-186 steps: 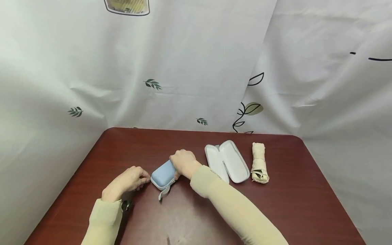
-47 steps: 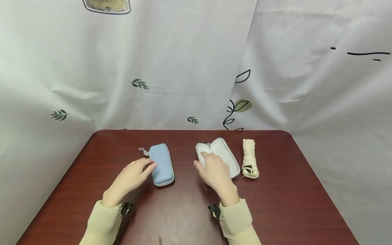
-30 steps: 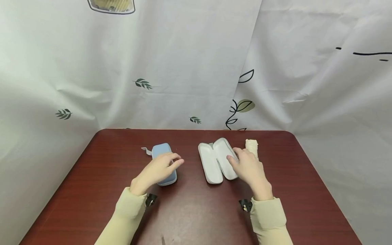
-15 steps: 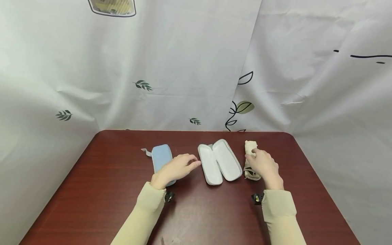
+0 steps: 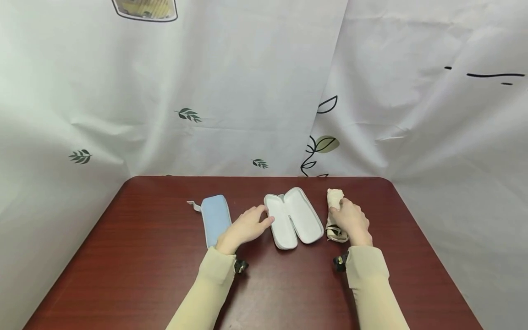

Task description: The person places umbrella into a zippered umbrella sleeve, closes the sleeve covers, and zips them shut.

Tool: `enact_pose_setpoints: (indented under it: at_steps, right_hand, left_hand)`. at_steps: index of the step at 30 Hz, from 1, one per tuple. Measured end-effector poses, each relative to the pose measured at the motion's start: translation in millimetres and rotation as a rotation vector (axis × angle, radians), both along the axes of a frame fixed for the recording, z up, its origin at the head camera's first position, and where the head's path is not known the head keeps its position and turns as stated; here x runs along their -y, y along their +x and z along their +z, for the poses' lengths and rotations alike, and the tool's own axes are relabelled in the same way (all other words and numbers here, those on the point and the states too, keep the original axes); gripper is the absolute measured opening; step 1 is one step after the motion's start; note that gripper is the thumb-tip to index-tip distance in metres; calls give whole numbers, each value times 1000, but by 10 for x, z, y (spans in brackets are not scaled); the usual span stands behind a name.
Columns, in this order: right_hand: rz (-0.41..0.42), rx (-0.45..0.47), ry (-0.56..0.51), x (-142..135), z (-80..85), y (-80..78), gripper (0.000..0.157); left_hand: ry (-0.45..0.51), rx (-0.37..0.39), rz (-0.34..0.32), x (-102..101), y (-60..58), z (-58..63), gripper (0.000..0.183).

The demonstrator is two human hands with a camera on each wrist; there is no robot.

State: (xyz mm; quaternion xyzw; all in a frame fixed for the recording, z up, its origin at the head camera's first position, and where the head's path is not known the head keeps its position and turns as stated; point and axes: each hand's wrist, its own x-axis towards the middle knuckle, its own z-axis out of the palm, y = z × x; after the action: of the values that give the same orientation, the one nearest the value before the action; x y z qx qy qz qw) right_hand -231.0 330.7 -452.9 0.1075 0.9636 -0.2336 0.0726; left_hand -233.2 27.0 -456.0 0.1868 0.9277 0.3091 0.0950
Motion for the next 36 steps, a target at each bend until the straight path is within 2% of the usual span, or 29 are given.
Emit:
enact_pose_setpoints:
  at_steps: [8, 13, 18, 21, 25, 32, 36]
  right_hand:
    - [-30, 31, -47, -37, -40, -3, 67]
    - [-39, 36, -64, -72, -103, -11, 69]
    - [-38, 43, -68, -63, -130, -51, 72]
    - [-40, 36, -76, -43, -145, -68, 71]
    - [-52, 9, -108, -19, -191, -73, 68]
    - [-102, 12, -187, -8, -241, -48, 59]
    - [-115, 20, -208, -27, -248, -31, 54]
  left_hand:
    - [90, 36, 127, -100, 10, -69, 41]
    - [115, 40, 161, -137, -2, -88, 28]
    - [125, 82, 193, -154, -7, -158, 27]
    - [131, 99, 203, -165, -10, -196, 29]
    - [155, 85, 214, -201, -20, -246, 29]
    - [272, 87, 278, -258, -21, -363, 21]
    - [347, 63, 321, -289, -33, -415, 20]
